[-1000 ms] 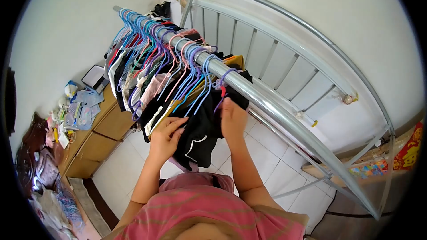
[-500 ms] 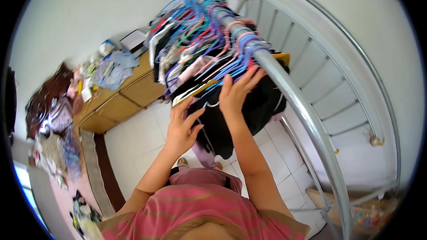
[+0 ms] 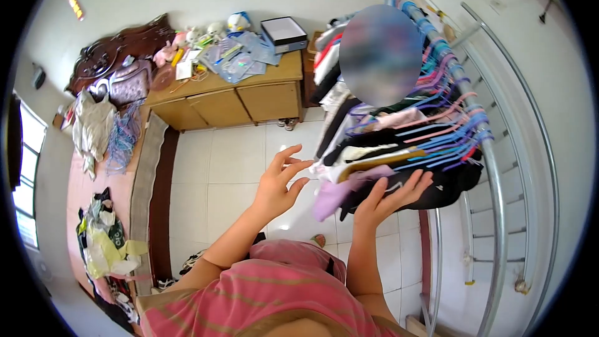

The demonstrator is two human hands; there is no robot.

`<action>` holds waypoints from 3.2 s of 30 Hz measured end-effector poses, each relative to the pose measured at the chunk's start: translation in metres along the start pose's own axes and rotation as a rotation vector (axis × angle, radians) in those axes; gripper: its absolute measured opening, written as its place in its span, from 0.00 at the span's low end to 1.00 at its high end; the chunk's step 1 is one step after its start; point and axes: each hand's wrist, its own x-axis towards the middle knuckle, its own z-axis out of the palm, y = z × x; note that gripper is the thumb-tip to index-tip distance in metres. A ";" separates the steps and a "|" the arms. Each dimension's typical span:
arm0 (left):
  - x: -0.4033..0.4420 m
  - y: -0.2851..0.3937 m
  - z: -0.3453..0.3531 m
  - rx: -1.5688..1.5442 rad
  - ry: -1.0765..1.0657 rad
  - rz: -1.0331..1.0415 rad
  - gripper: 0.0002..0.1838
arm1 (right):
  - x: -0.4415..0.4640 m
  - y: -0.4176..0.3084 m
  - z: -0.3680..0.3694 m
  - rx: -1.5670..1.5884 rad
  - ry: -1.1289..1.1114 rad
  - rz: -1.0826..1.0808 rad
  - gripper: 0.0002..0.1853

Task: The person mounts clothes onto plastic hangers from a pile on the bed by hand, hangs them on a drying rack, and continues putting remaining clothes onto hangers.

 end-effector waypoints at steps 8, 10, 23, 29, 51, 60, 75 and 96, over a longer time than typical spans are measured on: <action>-0.057 -0.063 -0.139 0.083 0.207 -0.178 0.18 | -0.080 -0.139 0.088 0.357 -0.346 -0.143 0.29; -0.081 -0.082 -0.181 0.146 0.313 -0.202 0.18 | -0.108 -0.178 0.111 0.439 -0.444 -0.186 0.29; -0.262 -0.116 -0.381 0.444 0.761 -0.585 0.17 | -0.286 -0.408 0.183 0.994 -1.048 -0.424 0.29; -0.329 -0.124 -0.416 0.582 0.908 -0.756 0.18 | -0.349 -0.479 0.198 1.141 -1.313 -0.504 0.27; -0.412 -0.276 -0.675 0.691 0.976 -1.145 0.17 | -0.570 -0.766 0.349 1.431 -1.814 -0.554 0.27; -0.535 -0.328 -0.744 0.636 0.985 -1.270 0.14 | -0.652 -0.822 0.357 1.303 -1.974 -0.603 0.28; -0.821 -0.475 -1.023 1.008 0.978 -1.414 0.31 | -0.888 -0.990 0.318 1.152 -2.049 -0.772 0.28; -1.092 -0.654 -1.237 0.634 0.553 -1.922 0.36 | -0.991 -0.999 0.322 0.522 -2.463 -0.698 0.25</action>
